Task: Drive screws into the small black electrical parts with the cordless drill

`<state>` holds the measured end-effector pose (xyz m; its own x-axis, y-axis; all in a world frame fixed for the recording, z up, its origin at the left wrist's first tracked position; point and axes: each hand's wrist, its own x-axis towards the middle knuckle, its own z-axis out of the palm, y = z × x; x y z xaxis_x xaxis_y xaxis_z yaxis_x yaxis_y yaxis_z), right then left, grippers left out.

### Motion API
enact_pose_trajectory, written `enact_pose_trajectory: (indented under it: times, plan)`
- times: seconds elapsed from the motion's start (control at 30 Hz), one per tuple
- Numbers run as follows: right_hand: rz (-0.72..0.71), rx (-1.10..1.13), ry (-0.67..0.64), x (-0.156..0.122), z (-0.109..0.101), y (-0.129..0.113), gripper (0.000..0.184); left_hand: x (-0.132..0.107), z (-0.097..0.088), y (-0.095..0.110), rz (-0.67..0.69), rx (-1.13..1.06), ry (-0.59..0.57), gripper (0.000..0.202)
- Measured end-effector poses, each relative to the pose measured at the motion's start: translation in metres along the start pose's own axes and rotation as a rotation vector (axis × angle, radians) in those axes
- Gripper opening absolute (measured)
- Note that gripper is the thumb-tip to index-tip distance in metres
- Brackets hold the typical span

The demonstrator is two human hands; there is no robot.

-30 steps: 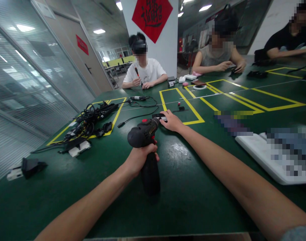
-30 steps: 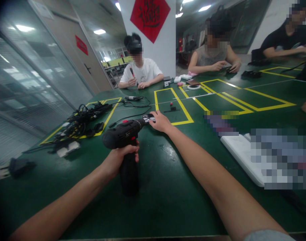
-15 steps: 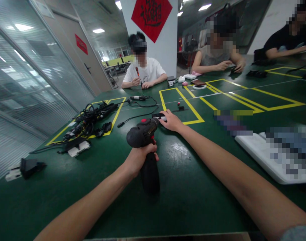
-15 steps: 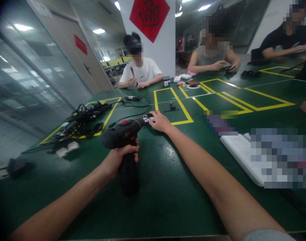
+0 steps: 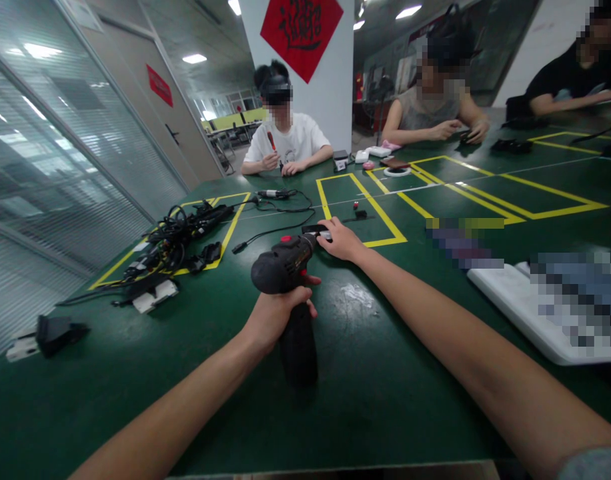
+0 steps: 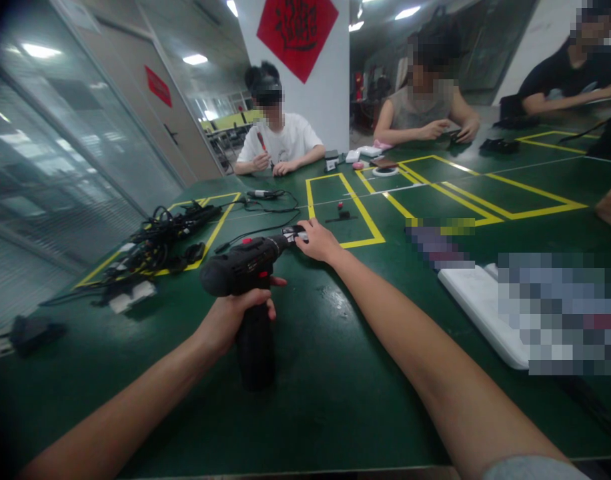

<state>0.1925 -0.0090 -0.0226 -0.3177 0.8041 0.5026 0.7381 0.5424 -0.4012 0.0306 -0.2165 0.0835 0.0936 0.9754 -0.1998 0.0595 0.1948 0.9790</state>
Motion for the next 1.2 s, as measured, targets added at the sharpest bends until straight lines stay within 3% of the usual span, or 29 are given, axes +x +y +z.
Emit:
enact_pose_trajectory:
  times: [0.17,1.2]
  plan:
    - [0.001,-0.002,-0.006,0.0009,0.0009,0.0009,0.047,0.0034,-0.0041,-0.0037,0.033,0.045,-0.031,0.017]
    - [0.003,0.002,0.001,0.0005,0.0012,0.0007,0.047,0.0044,0.0008,-0.0022,0.054,-0.002,0.014,0.021]
